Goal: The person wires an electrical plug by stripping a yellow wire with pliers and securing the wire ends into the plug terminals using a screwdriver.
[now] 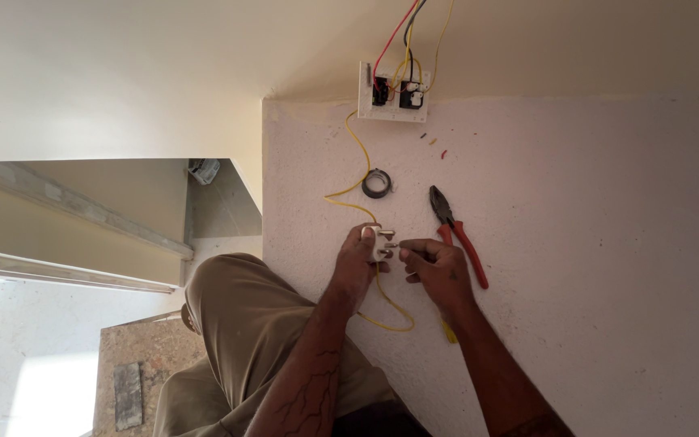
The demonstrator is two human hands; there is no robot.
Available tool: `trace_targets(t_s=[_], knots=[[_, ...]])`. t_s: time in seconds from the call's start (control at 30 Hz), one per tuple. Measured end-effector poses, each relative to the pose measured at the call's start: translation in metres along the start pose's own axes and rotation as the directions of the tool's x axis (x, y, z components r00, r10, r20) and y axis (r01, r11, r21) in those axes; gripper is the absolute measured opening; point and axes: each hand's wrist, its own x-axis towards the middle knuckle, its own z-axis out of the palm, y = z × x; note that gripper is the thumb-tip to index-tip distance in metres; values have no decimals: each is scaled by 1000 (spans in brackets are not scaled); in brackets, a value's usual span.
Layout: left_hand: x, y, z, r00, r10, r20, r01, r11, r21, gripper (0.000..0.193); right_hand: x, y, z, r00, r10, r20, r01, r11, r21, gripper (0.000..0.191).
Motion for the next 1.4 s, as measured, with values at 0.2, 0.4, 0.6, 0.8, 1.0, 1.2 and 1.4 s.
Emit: trace_targets(t_s=[0.2,0.4,0.6,0.8,1.0,1.2,1.4], knots=[[3,-5,-3,992,71,100,-65,996,-66,37,-5,-6,-10,1000,1,9,-1,1000,-22,41],[-6,3,1,986,62,154,-74,995,74,54,-8,-14,2,966,-259,26,259,966,-14,54],[-11,10,8,967,83,243,-55,991,-119,56,1,-10,8,987,-145,-65,147,989,28,38],[-12,14,9,960,101,261,-65,988,-143,49,7,1,-4,989,-148,-12,148,965,218,35],[-19,16,12,970,114,215,-137,986,93,53,7,9,-5,1000,-16,-13,18,973,232,33],[-20,14,16,950,212,228,-253,953,166,43,5,9,1,996,-70,-48,79,972,221,29],[-18,14,13,971,182,155,-207,965,163,40,5,6,7,992,-95,-82,110,974,196,28]])
